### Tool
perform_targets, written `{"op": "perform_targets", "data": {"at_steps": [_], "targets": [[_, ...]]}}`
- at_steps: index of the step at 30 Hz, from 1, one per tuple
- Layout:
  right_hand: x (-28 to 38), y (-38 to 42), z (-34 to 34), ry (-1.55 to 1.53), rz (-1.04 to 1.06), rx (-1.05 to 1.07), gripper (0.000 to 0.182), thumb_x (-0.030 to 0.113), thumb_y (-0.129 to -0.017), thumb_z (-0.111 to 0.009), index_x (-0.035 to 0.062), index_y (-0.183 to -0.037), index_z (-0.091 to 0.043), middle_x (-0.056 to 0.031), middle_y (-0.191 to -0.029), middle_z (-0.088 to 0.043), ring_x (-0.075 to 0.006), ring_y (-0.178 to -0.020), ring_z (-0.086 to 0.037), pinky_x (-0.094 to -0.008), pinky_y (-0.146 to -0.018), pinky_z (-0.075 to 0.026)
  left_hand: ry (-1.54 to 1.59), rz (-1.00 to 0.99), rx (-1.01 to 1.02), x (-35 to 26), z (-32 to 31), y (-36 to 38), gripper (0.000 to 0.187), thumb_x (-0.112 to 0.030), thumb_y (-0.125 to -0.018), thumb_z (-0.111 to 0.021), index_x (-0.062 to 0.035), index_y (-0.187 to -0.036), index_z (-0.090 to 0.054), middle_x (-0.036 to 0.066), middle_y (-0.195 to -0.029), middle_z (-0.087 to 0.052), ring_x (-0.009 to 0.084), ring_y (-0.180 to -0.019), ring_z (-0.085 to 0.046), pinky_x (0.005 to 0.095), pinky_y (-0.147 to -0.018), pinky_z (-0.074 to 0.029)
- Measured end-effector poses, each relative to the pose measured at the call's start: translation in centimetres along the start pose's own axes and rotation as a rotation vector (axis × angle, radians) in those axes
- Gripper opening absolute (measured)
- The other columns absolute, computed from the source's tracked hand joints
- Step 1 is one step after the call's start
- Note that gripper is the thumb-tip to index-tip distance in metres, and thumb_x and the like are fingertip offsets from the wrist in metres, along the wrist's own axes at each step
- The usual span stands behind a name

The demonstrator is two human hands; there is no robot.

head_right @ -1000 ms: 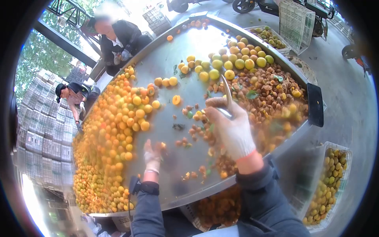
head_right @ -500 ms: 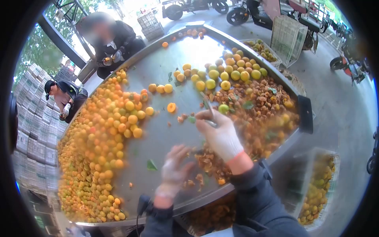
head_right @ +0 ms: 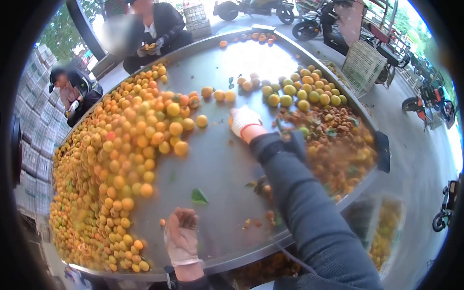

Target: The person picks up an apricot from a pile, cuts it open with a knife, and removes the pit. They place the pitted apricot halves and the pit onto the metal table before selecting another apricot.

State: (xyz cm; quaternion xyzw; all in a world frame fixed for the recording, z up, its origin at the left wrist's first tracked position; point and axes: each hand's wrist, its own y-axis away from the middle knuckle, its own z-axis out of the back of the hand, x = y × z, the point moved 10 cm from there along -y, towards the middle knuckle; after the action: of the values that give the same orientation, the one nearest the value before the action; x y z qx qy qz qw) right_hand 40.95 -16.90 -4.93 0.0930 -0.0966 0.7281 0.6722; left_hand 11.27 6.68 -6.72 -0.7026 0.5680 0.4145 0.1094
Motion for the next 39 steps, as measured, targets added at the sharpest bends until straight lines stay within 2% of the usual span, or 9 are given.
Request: {"op": "perform_targets", "data": {"at_steps": [5, 12, 16, 22, 28, 30, 32, 34, 39], "targets": [[4.3, 3.5, -0.4, -0.210, 0.147, 0.254, 0.021, 0.014, -0.082, -0.054, 0.0052, -0.091, -0.070, -0.0155, -0.087, -0.070, -0.0305, -0.082, -0.068, -0.0393, -0.074, -0.052, 0.127, 0.013, 0.021, -0.6, 0.7, -0.4, 0.022, -0.021, -0.092, -0.061, -0.0027, -0.103, -0.064, 0.011, -0.097, -0.068, 0.0244, -0.092, -0.066, 0.0381, -0.084, -0.053], [11.1, 27.5, 0.7, -0.750, 0.605, 1.217, 0.030, 0.014, -0.076, -0.071, 0.0039, -0.104, -0.065, -0.0047, -0.089, -0.069, -0.0125, -0.075, -0.062, -0.0276, -0.073, -0.050, 0.193, -0.014, -0.023, -1.0, 2.6, -0.6, 0.022, -0.022, -0.092, -0.061, -0.0049, -0.106, -0.063, 0.010, -0.098, -0.068, 0.0234, -0.092, -0.065, 0.0385, -0.085, -0.053], [12.4, 32.0, 1.5, -0.745, 0.894, 1.164, 0.023, 0.016, -0.077, -0.067, 0.0046, -0.097, -0.068, -0.0078, -0.078, -0.067, -0.0153, -0.072, -0.062, -0.0291, -0.067, -0.050, 0.210, 0.006, 0.018, -0.7, 1.9, -0.7, 0.023, -0.022, -0.092, -0.061, -0.0049, -0.106, -0.062, 0.010, -0.098, -0.068, 0.0234, -0.093, -0.065, 0.0387, -0.085, -0.053], [3.6, 11.4, 0.8, -0.978, -0.149, 0.405, 0.019, 0.017, -0.082, -0.066, 0.0105, -0.099, -0.068, -0.0008, -0.079, -0.064, -0.0090, -0.061, -0.059, -0.0244, -0.051, -0.046, 0.204, 0.016, -0.009, -1.0, 2.2, -1.0, 0.023, -0.023, -0.092, -0.061, -0.0052, -0.106, -0.062, 0.010, -0.097, -0.068, 0.0240, -0.092, -0.065, 0.0395, -0.085, -0.053], [1.3, -0.7, -2.9, -1.225, -0.388, 0.011, 0.025, 0.016, -0.084, -0.060, 0.0129, -0.108, -0.066, -0.0024, -0.085, -0.065, -0.0142, -0.069, -0.062, -0.0285, -0.059, -0.051, 0.219, 0.043, -0.036, -1.6, 3.4, -1.5, 0.022, -0.023, -0.091, -0.061, -0.0059, -0.104, -0.064, 0.010, -0.098, -0.068, 0.0248, -0.093, -0.065, 0.0408, -0.086, -0.053], [2.6, -8.4, -6.6, -0.638, 0.304, -0.271, 0.026, 0.021, -0.086, -0.058, 0.0126, -0.109, -0.067, -0.0032, -0.089, -0.066, -0.0159, -0.071, -0.063, -0.0288, -0.063, -0.052, 0.234, 0.052, -0.042, -2.0, 3.7, -1.6, 0.022, -0.023, -0.091, -0.061, -0.0056, -0.104, -0.064, 0.010, -0.098, -0.068, 0.0251, -0.093, -0.066, 0.0411, -0.086, -0.053], [8.5, -5.8, -4.4, -0.834, 0.007, 0.031, 0.029, 0.027, -0.087, -0.057, 0.0125, -0.110, -0.068, -0.0051, -0.094, -0.067, -0.0156, -0.076, -0.063, -0.0285, -0.068, -0.051, 0.239, 0.048, -0.038, -2.3, 3.6, -1.6, 0.022, -0.023, -0.091, -0.062, -0.0056, -0.104, -0.065, 0.010, -0.098, -0.068, 0.0250, -0.094, -0.066, 0.0410, -0.086, -0.053], [14.6, -4.8, -4.6, -0.527, 0.206, 0.179, 0.039, 0.037, -0.090, -0.044, 0.0095, -0.107, -0.067, -0.0149, -0.107, -0.066, -0.0321, -0.102, -0.061, -0.0389, -0.089, -0.046, 0.248, 0.049, -0.033, -2.6, 3.6, -1.7, 0.022, -0.023, -0.091, -0.062, -0.0055, -0.104, -0.065, 0.010, -0.098, -0.068, 0.0250, -0.094, -0.066, 0.0410, -0.087, -0.053], [20.5, -0.1, -5.3, -0.716, 0.381, 0.426, 0.034, 0.032, -0.086, -0.050, 0.0115, -0.106, -0.068, -0.0149, -0.105, -0.066, -0.0314, -0.098, -0.062, -0.0392, -0.087, -0.048, 0.249, 0.023, -0.040, -3.5, 3.7, -1.6, 0.022, -0.023, -0.091, -0.063, -0.0060, -0.104, -0.065, 0.009, -0.097, -0.069, 0.0247, -0.093, -0.066, 0.0403, -0.086, -0.053]]}}
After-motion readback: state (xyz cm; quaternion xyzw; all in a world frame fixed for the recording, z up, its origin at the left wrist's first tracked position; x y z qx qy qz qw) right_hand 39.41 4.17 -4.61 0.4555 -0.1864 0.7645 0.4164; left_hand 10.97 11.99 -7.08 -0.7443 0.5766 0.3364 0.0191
